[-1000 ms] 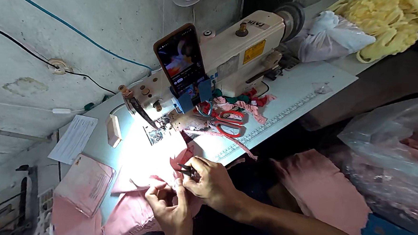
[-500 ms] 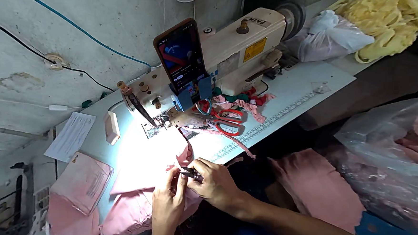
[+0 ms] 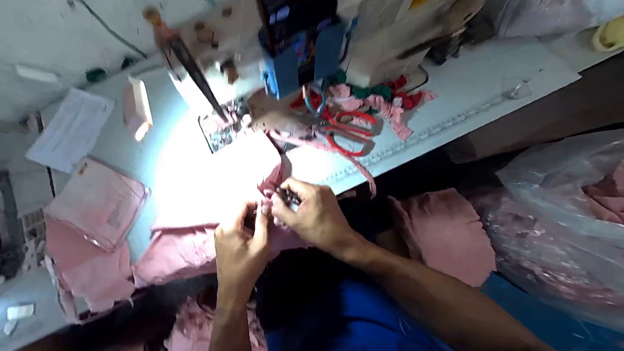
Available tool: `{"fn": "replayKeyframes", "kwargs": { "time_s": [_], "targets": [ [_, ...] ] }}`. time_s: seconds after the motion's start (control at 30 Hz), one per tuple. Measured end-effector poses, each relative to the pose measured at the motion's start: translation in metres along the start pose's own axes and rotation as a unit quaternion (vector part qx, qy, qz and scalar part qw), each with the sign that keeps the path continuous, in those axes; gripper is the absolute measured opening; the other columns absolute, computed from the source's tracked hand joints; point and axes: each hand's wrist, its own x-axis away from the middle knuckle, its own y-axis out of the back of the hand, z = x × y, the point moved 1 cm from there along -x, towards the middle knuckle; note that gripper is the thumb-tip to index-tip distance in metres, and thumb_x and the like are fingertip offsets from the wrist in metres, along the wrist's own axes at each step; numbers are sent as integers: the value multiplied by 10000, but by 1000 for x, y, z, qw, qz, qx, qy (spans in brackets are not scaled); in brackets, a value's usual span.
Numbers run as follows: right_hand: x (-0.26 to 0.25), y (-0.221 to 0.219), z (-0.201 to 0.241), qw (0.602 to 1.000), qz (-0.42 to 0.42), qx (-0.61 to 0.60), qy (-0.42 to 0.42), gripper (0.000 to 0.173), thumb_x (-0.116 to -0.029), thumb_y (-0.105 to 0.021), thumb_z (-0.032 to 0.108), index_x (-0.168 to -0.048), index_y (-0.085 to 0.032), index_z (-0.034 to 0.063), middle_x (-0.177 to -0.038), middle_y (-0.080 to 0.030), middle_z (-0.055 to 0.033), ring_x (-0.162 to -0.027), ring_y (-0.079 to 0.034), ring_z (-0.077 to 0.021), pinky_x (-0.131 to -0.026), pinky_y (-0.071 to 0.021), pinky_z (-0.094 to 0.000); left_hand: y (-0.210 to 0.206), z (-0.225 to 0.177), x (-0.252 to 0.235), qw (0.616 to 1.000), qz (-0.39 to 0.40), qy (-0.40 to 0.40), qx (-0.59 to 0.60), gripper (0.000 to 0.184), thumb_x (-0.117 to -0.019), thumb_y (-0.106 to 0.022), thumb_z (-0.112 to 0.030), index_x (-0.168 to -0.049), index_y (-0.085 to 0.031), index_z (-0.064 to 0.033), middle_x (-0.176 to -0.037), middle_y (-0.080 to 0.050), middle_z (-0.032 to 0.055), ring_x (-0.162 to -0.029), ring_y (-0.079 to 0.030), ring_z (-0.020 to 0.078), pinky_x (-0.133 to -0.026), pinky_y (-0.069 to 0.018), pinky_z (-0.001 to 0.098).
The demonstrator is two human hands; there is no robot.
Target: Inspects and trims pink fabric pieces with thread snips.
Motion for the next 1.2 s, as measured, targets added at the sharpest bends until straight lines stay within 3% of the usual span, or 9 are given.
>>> {"fn": "replayKeyframes", "kwargs": {
  "time_s": [0.1,0.27,0.37,0.4,0.43,0.5,0.67,0.97,1.2],
  "targets": [
    [-2,2,-2,995,34,-87,-38,98,-954,-679,237,-929,-695,144,-701,-618,44,-557,-544,-51,-486,-454,-258,1,-1,-2,998,-8,30,59,140,-991,-652,-241,-980,-730,-125,-749,-676,-72,-636,-632,2,-568,-540,195],
    [-1,8,-3,992,69,-100,-35,54,-938,-707,204,-960,-703,155,-760,-650,58,-608,-581,-29,-510,-476,-222,-2,1,-1,993,-21,46,103,124,-1003,-649,-195,-990,-737,-109,-770,-703,-48,-645,-656,34,-579,-561,210],
    [8,14,4,991,43,-125,-34,201,-986,-648,249,-1141,-655,122,-909,-660,30,-714,-607,-46,-584,-510,-223,-3,-2,-1,992,-34,53,111,124,-1003,-659,-202,-950,-728,-114,-724,-674,-59,-599,-621,24,-535,-530,198],
    [13,18,9,986,42,-154,-38,213,-1028,-577,277,-1169,-620,122,-882,-622,29,-675,-574,-42,-556,-486,-206,-3,-4,-1,991,-39,55,114,120,-1001,-664,-201,-941,-724,-116,-717,-668,-65,-593,-617,17,-534,-528,191],
    [18,21,14,976,54,-203,-50,225,-1062,-491,303,-1161,-595,131,-794,-560,32,-580,-500,-35,-490,-420,-188,-2,-5,-2,990,-43,57,119,118,-997,-667,-195,-929,-720,-114,-711,-665,-68,-588,-613,12,-531,-525,185],
    [29,27,22,952,114,-273,-74,300,-1092,-365,352,-1127,-589,156,-675,-458,47,-505,-394,-30,-453,-322,-175,-1,-7,-1,989,-51,56,129,112,-991,-673,-179,-917,-716,-107,-710,-670,-64,-586,-618,15,-524,-525,186],
    [31,27,19,932,202,-260,-150,255,-1089,-407,281,-1019,-612,147,-634,-449,31,-508,-421,-47,-466,-342,-187,-3,-15,1,988,-49,61,134,90,-979,-695,-184,-928,-714,-112,-707,-670,-67,-580,-616,16,-506,-517,190],
    [33,21,9,917,167,-317,-178,263,-1087,-437,287,-915,-565,134,-599,-405,22,-474,-371,-50,-452,-311,-188,-5,-19,3,989,-41,57,127,111,-992,-675,-192,-934,-723,-112,-700,-652,-66,-563,-597,19,-490,-503,190],
    [34,23,10,952,141,-234,-140,258,-1076,-465,286,-915,-600,135,-600,-444,21,-494,-436,-67,-462,-357,-210,-5,-20,4,988,-38,53,138,114,-989,-672,-184,-915,-718,-110,-679,-644,-66,-551,-588,19,-481,-494,192]
  ]
}}
